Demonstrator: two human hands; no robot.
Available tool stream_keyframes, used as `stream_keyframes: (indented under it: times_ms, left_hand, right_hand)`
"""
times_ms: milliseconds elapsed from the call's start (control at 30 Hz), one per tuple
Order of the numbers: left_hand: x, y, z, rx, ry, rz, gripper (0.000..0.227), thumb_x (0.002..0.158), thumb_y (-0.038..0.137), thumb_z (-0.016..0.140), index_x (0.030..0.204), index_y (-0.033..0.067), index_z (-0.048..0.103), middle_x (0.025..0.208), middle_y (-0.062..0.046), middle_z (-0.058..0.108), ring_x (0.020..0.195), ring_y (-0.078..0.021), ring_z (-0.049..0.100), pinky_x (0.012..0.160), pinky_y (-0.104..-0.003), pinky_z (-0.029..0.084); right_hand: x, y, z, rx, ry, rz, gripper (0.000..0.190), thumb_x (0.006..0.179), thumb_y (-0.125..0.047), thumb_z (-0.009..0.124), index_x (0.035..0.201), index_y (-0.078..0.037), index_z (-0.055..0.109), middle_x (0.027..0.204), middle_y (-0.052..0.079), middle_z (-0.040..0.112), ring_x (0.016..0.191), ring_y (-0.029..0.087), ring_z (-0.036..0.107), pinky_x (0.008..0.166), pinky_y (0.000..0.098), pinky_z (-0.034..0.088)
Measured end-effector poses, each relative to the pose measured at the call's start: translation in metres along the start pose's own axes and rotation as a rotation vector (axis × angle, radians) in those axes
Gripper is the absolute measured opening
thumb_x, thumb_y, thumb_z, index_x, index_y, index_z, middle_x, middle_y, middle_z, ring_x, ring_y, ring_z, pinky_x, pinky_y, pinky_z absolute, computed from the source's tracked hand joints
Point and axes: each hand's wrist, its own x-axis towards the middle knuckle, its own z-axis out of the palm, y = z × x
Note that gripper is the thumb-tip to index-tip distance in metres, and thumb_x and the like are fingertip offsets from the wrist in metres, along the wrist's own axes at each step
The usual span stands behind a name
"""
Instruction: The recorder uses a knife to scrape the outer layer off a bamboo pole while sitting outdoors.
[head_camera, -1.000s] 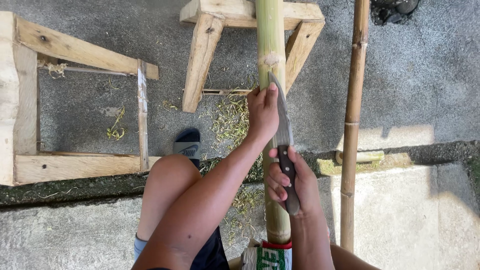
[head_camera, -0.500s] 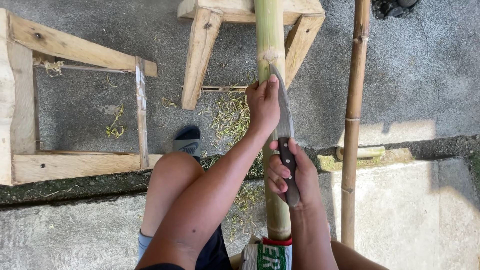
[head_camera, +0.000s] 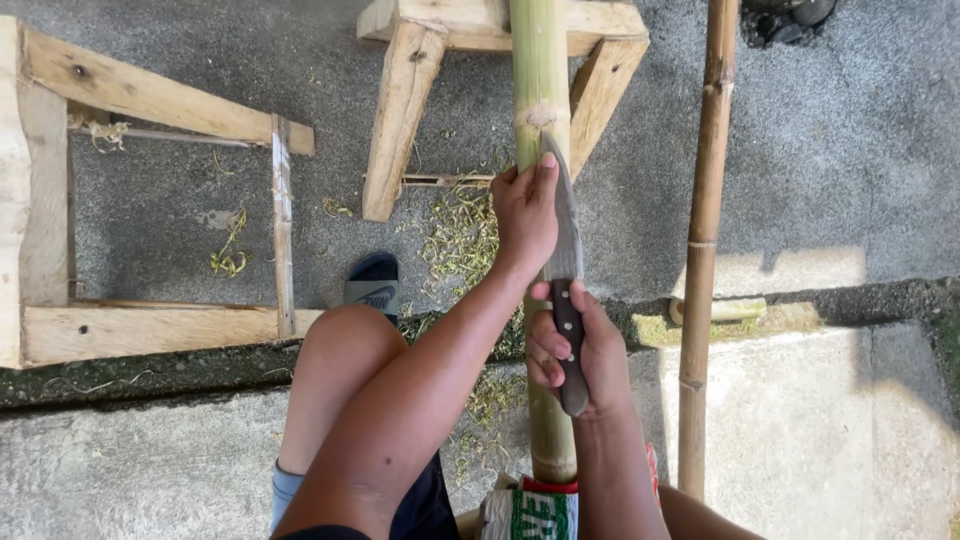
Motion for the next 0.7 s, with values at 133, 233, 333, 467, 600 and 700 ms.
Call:
stream_keyframes:
  times_ms: [133, 233, 333, 467, 600, 700]
  left_hand:
    - [-0.013, 0.006, 0.004, -0.011, -0.015, 0.009, 0.056, 0.106, 0.050, 0.045, 0.101, 0.0011, 0.072, 0.121, -0.017, 0.044, 0.116, -0.0259, 0.042, 0.099, -0.043, 0.045]
    - [-0.009, 0.006, 0.004, 0.000, 0.029, 0.016, 0.054, 0.105, 0.049, 0.049, 0.096, -0.0020, 0.064, 0.118, -0.017, 0.045, 0.109, -0.0243, 0.047, 0.091, -0.042, 0.050]
    - [-0.006, 0.024, -0.005, -0.037, 0.033, -0.046, 0.052, 0.102, 0.050, 0.051, 0.109, -0.0015, 0.048, 0.109, -0.016, 0.051, 0.095, -0.0226, 0.055, 0.080, -0.041, 0.054]
    - [0.005, 0.045, -0.009, -0.099, -0.030, -0.216, 0.063, 0.093, 0.057, 0.049, 0.124, 0.0041, 0.034, 0.096, -0.012, 0.061, 0.077, -0.0209, 0.067, 0.064, -0.037, 0.060]
    - [0.019, 0.022, 0.001, -0.076, -0.009, -0.266, 0.066, 0.093, 0.065, 0.043, 0.119, 0.0038, 0.045, 0.094, -0.011, 0.062, 0.078, -0.0215, 0.068, 0.063, -0.036, 0.059]
    - [0.032, -0.008, 0.005, -0.375, 0.073, -0.391, 0.068, 0.095, 0.066, 0.039, 0.110, 0.0022, 0.055, 0.092, -0.011, 0.066, 0.079, -0.0215, 0.071, 0.066, -0.037, 0.060]
  right_hand:
    - [0.000, 0.024, -0.029, 0.098, -0.066, -0.053, 0.047, 0.113, -0.044, 0.036, 0.120, -0.004, 0.059, 0.059, -0.002, 0.042, 0.040, 0.010, 0.038, 0.038, 0.0255, 0.031]
    - [-0.001, 0.038, -0.044, 0.148, -0.160, -0.107, 0.049, 0.111, -0.049, 0.037, 0.122, -0.005, 0.057, 0.062, 0.000, 0.043, 0.043, 0.011, 0.040, 0.042, 0.0266, 0.035]
    - [-0.014, 0.046, -0.050, 0.102, -0.159, -0.132, 0.042, 0.109, -0.046, 0.045, 0.123, -0.007, 0.055, 0.066, 0.001, 0.046, 0.048, 0.013, 0.045, 0.047, 0.0283, 0.039]
    - [-0.025, 0.042, -0.048, -0.003, -0.034, -0.132, 0.037, 0.105, -0.038, 0.053, 0.125, -0.006, 0.055, 0.073, 0.006, 0.052, 0.055, 0.017, 0.053, 0.053, 0.0320, 0.046]
    - [-0.025, 0.044, -0.053, -0.015, 0.030, -0.131, 0.039, 0.105, -0.035, 0.053, 0.129, -0.005, 0.056, 0.077, 0.007, 0.055, 0.062, 0.018, 0.055, 0.055, 0.0333, 0.047]
    - [-0.024, 0.046, -0.057, 0.053, -0.050, -0.120, 0.038, 0.105, -0.034, 0.054, 0.132, -0.007, 0.057, 0.076, 0.006, 0.052, 0.064, 0.017, 0.054, 0.060, 0.0335, 0.048]
